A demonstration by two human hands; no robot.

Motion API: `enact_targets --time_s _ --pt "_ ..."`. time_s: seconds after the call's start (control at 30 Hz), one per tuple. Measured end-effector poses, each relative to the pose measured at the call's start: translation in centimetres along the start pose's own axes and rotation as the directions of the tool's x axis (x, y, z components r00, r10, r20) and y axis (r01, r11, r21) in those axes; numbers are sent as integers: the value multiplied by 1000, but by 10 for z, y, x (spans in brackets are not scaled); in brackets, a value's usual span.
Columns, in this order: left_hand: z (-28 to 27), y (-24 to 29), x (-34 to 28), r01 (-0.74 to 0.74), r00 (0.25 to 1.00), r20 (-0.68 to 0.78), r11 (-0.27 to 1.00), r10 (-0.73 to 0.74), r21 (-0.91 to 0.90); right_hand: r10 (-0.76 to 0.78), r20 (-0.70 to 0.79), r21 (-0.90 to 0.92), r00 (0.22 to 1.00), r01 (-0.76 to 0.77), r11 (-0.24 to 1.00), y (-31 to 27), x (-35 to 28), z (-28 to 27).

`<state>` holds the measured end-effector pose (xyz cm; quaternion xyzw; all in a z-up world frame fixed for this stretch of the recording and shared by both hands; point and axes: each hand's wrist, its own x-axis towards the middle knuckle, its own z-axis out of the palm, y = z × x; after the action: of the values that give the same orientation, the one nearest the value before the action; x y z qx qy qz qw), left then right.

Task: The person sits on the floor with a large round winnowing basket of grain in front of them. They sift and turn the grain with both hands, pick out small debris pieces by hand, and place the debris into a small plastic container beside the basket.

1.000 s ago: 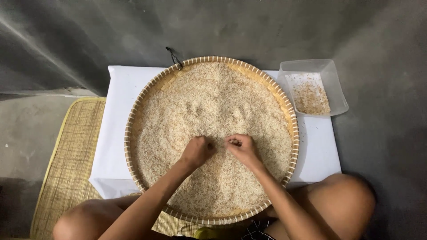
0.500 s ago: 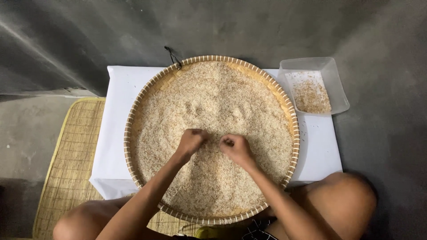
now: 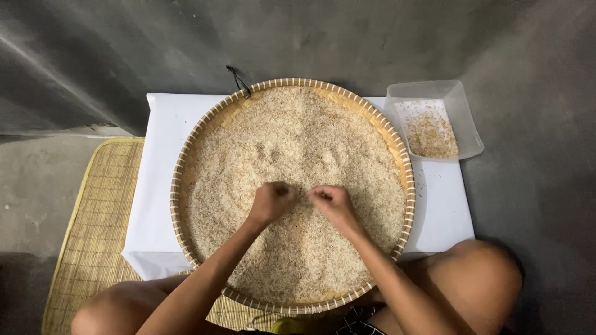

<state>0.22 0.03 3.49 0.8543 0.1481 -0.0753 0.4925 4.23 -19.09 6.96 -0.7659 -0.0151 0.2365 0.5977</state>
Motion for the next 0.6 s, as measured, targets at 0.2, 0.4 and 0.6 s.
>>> enact_targets --time_s 0.2,0.4,0.6 --pt "-9 -2 17 359 923 185 582 -337 -730 -171 204 -587 964 261 766 50 13 29" --pt "-17 19 -3 149 989 25 987 -148 -60 -51 18 -209 999 54 976 21 5 18" --pt "15 -18 11 -174 985 69 940 161 292 123 33 491 992 -123 862 2 9 5"
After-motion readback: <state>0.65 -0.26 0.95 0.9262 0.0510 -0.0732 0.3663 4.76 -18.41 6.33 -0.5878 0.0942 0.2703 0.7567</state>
